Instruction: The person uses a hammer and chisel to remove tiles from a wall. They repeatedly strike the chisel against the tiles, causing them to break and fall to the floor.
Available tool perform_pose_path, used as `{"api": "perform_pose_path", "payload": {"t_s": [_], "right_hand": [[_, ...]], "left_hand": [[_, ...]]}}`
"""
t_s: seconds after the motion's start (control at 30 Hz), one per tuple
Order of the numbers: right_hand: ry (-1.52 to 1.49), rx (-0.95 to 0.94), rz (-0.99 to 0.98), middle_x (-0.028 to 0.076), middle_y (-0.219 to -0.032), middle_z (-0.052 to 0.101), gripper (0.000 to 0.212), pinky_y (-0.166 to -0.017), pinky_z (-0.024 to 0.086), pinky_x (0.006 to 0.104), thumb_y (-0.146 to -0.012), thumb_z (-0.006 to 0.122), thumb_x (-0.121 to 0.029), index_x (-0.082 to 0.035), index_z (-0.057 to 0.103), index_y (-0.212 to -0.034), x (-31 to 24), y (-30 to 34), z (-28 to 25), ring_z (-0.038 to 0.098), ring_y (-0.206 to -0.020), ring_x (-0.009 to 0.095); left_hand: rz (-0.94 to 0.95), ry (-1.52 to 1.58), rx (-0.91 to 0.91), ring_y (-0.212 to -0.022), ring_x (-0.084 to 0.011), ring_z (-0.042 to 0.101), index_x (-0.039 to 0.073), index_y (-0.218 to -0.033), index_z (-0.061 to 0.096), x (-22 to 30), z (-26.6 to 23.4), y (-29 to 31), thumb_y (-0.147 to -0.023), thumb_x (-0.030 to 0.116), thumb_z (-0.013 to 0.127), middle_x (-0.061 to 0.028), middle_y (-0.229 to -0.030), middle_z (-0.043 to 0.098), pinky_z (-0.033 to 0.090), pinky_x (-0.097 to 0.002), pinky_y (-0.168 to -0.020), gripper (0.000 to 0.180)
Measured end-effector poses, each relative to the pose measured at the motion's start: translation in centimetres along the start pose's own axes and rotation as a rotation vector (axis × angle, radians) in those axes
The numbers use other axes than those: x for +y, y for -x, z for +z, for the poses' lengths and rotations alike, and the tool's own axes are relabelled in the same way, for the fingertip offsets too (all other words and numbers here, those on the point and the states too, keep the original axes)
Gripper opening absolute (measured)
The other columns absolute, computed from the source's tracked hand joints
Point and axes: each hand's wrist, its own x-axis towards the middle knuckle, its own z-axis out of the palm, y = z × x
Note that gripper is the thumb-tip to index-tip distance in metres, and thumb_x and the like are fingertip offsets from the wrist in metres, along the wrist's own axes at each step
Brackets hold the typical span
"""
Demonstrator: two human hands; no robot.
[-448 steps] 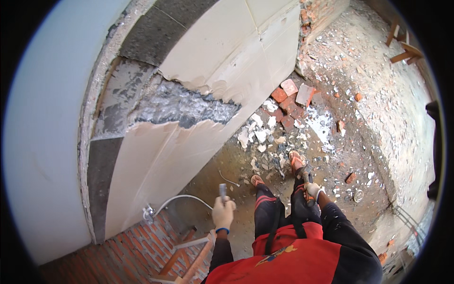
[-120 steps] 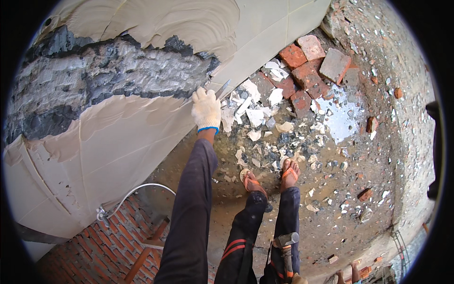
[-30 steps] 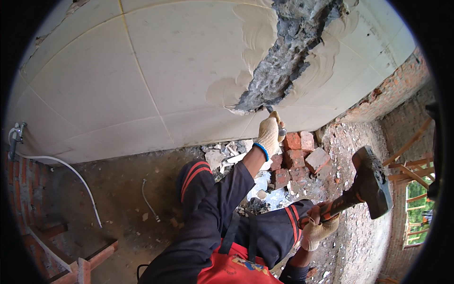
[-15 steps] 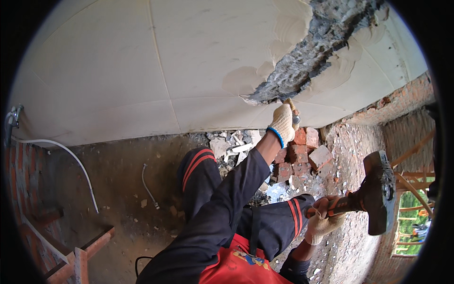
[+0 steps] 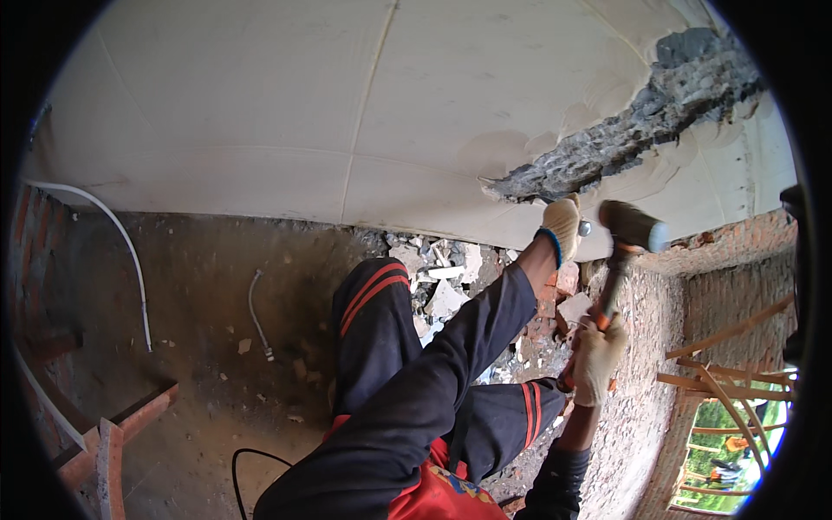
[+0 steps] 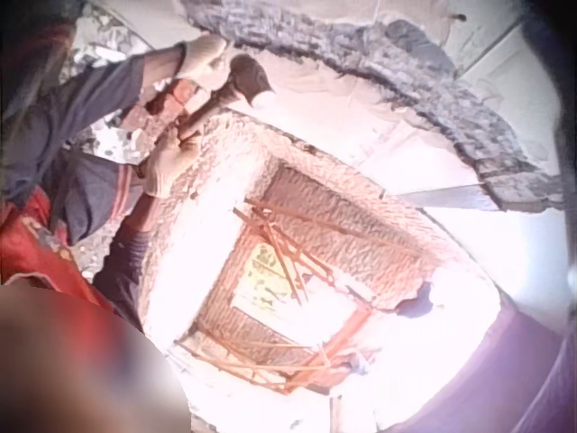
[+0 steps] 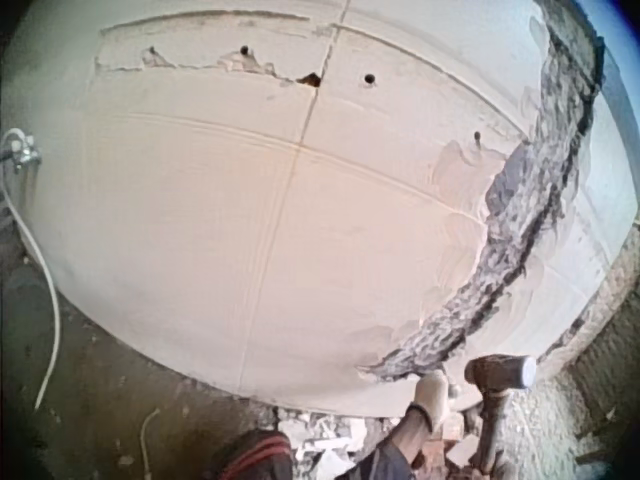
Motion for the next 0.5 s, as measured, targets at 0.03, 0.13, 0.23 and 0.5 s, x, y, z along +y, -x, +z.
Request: {"api": "perform_pose_path", "payload": {"t_s": [0.03, 0.13, 0.23, 0.5], "right_hand": [[-0.146, -0.004, -0.077, 0.001, -0.065, 0.05, 0.02, -0.042, 0.038, 0.019, -0.073, 0.046, 0.011, -0.001, 0.051, -0.089, -0.6, 0.3, -0.3, 0.044, -0.048, 0.006], [-0.394, 0.048, -0.329, 0.003, -0.066, 0.049, 0.027, -0.043, 0.039, 0.0199, -0.068, 0.04, 0.014, 0.001, 0.048, -0.09, -2.1, 0.7, -1.4, 0.044, -0.047, 0.007], [-0.25, 0.1, -0.418, 0.003, -0.064, 0.049, 0.03, -0.045, 0.039, 0.0191, -0.06, 0.04, 0.009, 0.004, 0.047, -0.089, -1.6, 0.0, -1.6, 0.044, -0.048, 0.007], [0.23, -0.047, -0.234, 0.001, -0.062, 0.051, 0.005, -0.051, 0.039, 0.0228, -0.071, 0.051, 0.002, -0.002, 0.052, -0.074, 3.9, -0.8, 1.1, 0.048, -0.054, 0.008]], "left_hand": [[-0.404, 0.662, 0.066, -0.06, -0.0182, 0.048, 0.011, -0.078, 0.053, 0.0, 0.4, -0.1, -0.081, 0.016, 0.049, -0.0072, -0.074, 0.052, 0.038, -0.0312, -0.05, 0.007], [-0.801, 1.123, 0.064, -0.063, -0.0149, 0.049, 0.011, -0.087, 0.058, 1.0, 0.9, -0.2, -0.083, 0.028, 0.052, -0.0037, -0.076, 0.054, 0.041, -0.031, -0.054, 0.019], [-0.75, 1.05, -0.016, -0.062, -0.0151, 0.049, 0.011, -0.084, 0.056, 2.2, -0.3, 0.1, -0.083, 0.024, 0.051, -0.0036, -0.073, 0.052, 0.04, -0.0303, -0.052, 0.013], [-0.737, 1.223, -0.057, -0.05, -0.0166, 0.044, 0.012, -0.075, 0.05, 2.6, -2.5, -0.1, -0.087, 0.019, 0.043, -0.0037, -0.059, 0.042, 0.037, -0.0345, -0.046, 0.016]]}}
